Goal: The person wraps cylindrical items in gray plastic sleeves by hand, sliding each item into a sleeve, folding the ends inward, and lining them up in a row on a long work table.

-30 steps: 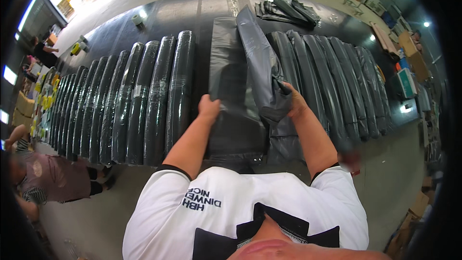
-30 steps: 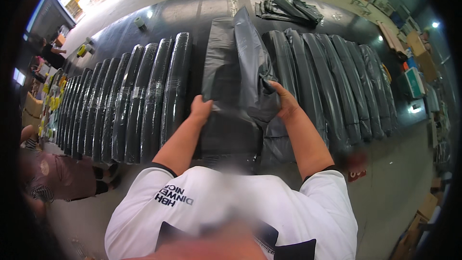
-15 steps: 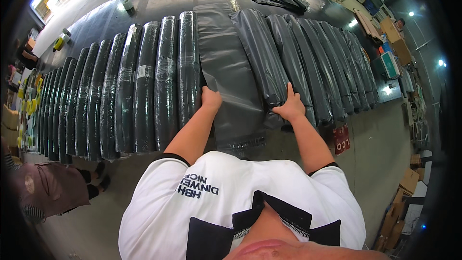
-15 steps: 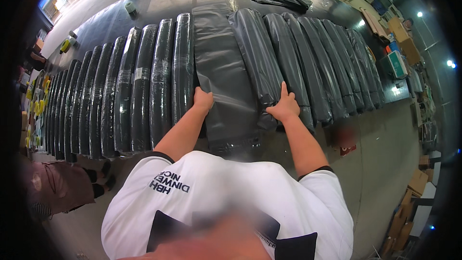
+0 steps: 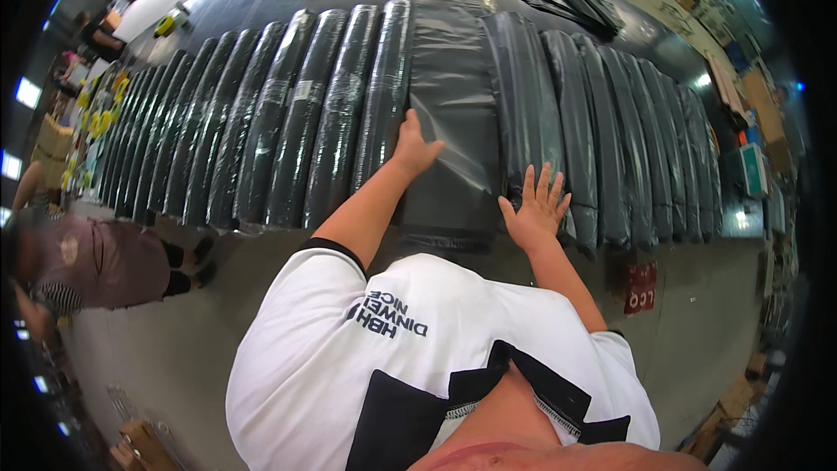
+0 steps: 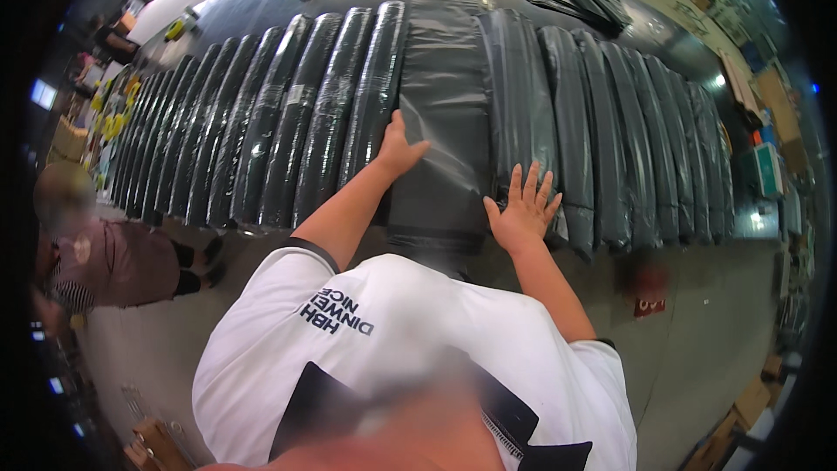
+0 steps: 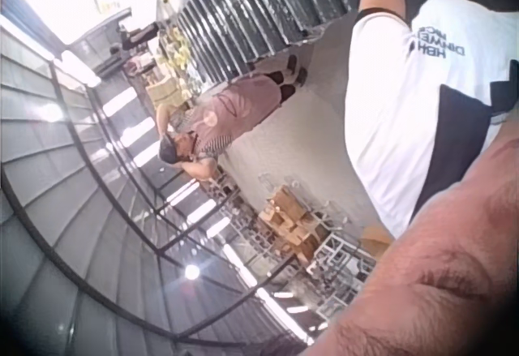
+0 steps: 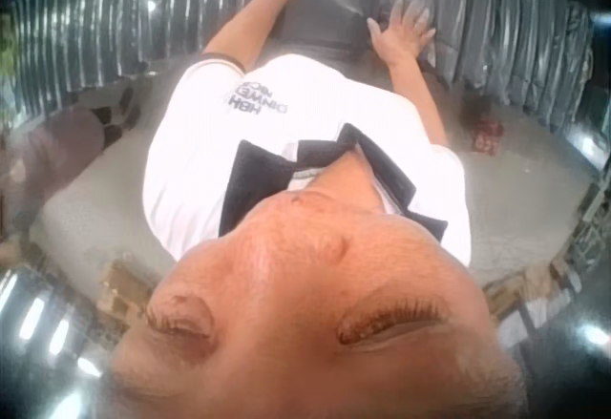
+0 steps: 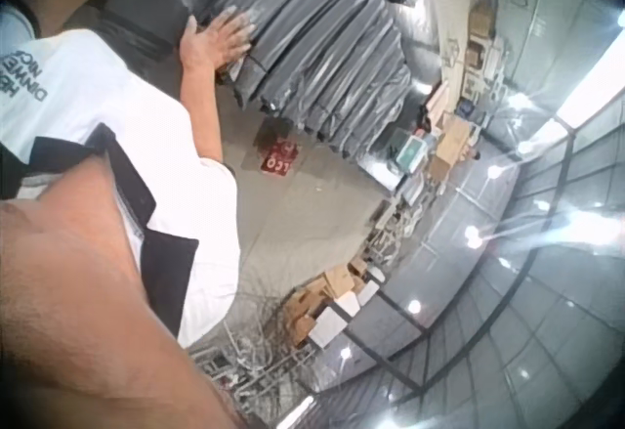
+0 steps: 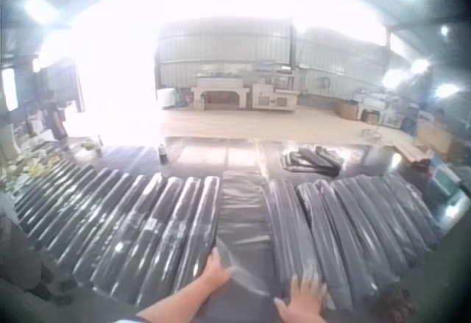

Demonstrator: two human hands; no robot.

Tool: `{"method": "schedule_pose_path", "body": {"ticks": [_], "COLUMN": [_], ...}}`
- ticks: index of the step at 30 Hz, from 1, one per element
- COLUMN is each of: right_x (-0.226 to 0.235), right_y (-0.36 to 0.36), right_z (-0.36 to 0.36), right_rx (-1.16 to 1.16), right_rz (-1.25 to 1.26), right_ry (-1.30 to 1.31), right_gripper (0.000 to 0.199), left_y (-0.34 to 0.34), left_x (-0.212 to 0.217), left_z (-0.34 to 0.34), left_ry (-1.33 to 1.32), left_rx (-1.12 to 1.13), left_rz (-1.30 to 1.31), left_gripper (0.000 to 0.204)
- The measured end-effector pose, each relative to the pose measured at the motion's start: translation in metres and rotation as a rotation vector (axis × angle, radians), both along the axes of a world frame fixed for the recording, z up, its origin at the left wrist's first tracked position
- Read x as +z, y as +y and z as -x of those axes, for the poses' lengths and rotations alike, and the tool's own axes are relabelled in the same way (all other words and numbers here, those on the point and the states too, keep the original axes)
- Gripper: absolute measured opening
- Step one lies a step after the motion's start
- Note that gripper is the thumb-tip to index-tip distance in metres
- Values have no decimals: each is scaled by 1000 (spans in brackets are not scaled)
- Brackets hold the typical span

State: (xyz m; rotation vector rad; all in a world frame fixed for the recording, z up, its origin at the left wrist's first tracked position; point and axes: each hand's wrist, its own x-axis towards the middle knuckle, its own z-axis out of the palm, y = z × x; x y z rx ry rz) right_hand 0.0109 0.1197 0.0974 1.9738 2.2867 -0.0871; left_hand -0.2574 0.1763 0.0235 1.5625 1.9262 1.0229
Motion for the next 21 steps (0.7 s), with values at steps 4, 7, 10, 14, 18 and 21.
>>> {"method": "schedule_pose_path", "body": {"ticks": [4, 7, 10, 14, 18, 21], "right_x": [-2, -45, -74, -78, -72, -92], "right_y": [-4, 12, 19, 17, 20, 36], "right_z": [15, 33, 50, 68, 77, 88], "right_rx": [346, 403, 363, 315, 208, 268], "right_rz": [-43, -1, 149, 194, 90, -107], "right_ry": [254, 232, 164, 128, 315, 648], "right_gripper": [76, 74, 73, 77, 72, 67], "left_y": [-75, -133, -148, -153, -147, -141], "left_x": [45, 62, 62, 70, 51, 13], "left_z": [5, 9, 2, -8, 0, 20], "left_ry": [518, 682, 603, 519, 206, -469], "left_rx": [-151, 4, 19, -163, 95, 54], "left_rz": [-58, 277, 329, 134, 329, 197], "left_gripper": [88, 89, 91, 90, 115, 109]}}
